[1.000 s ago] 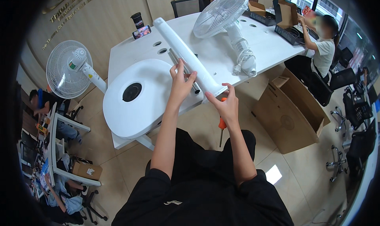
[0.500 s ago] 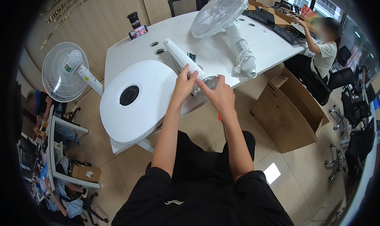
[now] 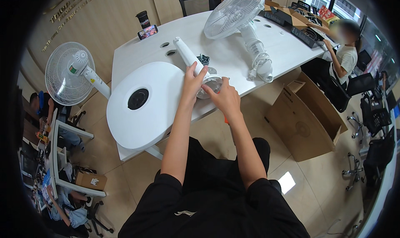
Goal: Assembling a white stand fan by attaching the base plate and pole components.
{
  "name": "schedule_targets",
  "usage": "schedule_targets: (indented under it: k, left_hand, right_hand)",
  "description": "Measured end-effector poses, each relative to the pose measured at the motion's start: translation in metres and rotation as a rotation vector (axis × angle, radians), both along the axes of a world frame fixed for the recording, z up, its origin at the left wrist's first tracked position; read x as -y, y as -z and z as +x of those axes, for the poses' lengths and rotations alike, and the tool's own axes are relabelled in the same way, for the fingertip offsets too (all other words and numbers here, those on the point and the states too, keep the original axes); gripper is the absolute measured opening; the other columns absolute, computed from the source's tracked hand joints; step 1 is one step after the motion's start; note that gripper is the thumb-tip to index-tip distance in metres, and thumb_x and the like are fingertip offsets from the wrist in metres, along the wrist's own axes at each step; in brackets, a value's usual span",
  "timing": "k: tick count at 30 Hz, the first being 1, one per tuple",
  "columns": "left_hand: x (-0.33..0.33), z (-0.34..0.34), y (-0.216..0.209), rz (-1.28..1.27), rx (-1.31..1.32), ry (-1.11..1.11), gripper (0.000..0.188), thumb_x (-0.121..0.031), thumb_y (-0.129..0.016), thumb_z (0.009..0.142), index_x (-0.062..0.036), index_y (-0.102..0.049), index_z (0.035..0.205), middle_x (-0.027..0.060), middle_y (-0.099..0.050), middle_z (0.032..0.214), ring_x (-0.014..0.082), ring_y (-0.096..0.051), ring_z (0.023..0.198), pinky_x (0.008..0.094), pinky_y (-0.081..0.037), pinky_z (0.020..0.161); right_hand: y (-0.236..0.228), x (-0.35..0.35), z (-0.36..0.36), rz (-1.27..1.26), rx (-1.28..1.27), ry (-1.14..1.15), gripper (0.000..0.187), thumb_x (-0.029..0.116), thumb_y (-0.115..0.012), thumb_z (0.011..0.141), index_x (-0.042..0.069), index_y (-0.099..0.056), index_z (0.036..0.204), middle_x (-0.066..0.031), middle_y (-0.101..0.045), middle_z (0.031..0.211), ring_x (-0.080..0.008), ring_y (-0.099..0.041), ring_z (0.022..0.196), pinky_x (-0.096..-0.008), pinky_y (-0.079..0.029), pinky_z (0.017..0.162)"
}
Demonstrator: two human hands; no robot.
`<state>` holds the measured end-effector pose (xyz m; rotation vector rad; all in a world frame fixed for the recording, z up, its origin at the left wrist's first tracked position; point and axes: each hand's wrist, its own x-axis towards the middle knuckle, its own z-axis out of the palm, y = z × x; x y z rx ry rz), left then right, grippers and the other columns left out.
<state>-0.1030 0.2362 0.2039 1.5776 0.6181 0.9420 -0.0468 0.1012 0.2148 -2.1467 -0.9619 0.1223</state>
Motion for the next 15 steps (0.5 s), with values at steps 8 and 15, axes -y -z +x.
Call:
schedule_targets:
  k: [8, 15]
  left_hand:
    - [0.009, -0.004, 0.005, 0.028, 0.004, -0.098, 0.052, -0.030, -0.056, 0.098, 0.0017, -0.051, 0.139, 0.0362, -0.018, 0.156, 0.0423, -0.018, 0.149, 0.0421, -0.020, 0.119]
    - [0.020, -0.025, 0.001, 0.224, -0.012, -0.155, 0.045, -0.037, -0.059, 0.097, -0.0053, -0.062, 0.129, 0.0306, -0.030, 0.154, 0.0487, -0.019, 0.146, 0.0500, -0.021, 0.118]
  right_hand:
    - [0.011, -0.001, 0.007, 0.098, 0.014, -0.052, 0.083, 0.054, -0.073, 0.080, 0.003, -0.046, 0.141, -0.0208, -0.072, 0.095, -0.0341, -0.071, 0.085, -0.0403, -0.054, 0.074]
    - [0.015, 0.001, 0.007, 0.220, -0.067, -0.076, 0.084, 0.046, -0.076, 0.080, 0.005, -0.043, 0.145, -0.0223, -0.067, 0.110, -0.0352, -0.068, 0.093, -0.0416, -0.052, 0.081]
